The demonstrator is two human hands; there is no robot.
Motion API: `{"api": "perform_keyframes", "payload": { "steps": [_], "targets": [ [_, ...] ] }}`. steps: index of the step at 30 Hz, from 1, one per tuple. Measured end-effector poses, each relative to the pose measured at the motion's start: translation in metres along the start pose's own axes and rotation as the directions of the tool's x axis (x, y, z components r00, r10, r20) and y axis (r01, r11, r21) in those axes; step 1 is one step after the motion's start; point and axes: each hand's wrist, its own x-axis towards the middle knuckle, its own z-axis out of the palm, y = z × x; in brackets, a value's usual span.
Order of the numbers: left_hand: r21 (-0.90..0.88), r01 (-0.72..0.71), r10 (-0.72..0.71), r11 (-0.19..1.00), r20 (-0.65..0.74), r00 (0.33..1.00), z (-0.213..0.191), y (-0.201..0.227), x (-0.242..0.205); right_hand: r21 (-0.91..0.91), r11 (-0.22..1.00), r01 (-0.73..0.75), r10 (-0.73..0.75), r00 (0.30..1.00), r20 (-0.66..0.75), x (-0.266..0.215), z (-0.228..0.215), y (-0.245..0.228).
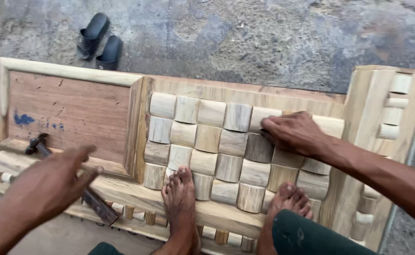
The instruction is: The person sands the carved wooden panels using sandpaper and rubs the wood surfaces by hand.
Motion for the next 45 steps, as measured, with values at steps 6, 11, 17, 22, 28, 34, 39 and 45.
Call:
{"api": "perform_keyframes", "payload": {
  "steps": [6, 11, 17, 22, 28, 34, 39, 45],
  "targets": [
    [-0.047, -0.126, 0.132, 0.991, 0.147, 0.98, 0.007, 0.022, -0.014, -0.017, 1.0, -0.02, 0.019, 0.998, -0.061, -0.015, -0.008, 0.002],
    [-0.075, 0.009, -0.015, 0.997, -0.087, 0.996, 0.0, 0.005, -0.007, -0.009, 0.996, -0.085, 0.085, 0.996, -0.022, 0.011, -0.006, -0.005],
    [-0.093, -0.253, 0.251, 0.963, -0.031, 0.967, 0.014, 0.008, -0.002, -0.032, 0.999, -0.023, 0.022, 0.999, -0.048, 0.003, -0.007, 0.0],
    [0.03, -0.075, 0.078, 0.997, -0.109, 0.991, 0.013, 0.003, 0.002, -0.012, 0.964, 0.267, -0.243, 0.856, -0.456, 0.009, 0.004, 0.005],
    [-0.221, -0.285, 0.279, 0.933, -0.058, 0.959, 0.018, 0.004, -0.015, -0.003, 0.998, -0.063, 0.063, 0.996, 0.058, 0.003, -0.003, 0.003],
    [0.021, -0.357, 0.353, 0.934, -0.22, 0.909, 0.033, -0.003, 0.001, -0.013, 1.0, 0.003, -0.004, 0.992, -0.129, 0.024, 0.004, -0.01],
    [-0.263, -0.277, 0.285, 0.924, -0.008, 0.959, 0.029, 0.005, -0.025, 0.047, 0.993, -0.11, 0.115, 0.984, -0.138, -0.007, -0.008, -0.011],
    [-0.151, -0.054, 0.06, 0.987, 0.032, 0.998, 0.024, 0.004, -0.016, 0.101, 0.974, -0.205, 0.224, 0.944, -0.243, 0.035, 0.007, -0.025]
  ]
}}
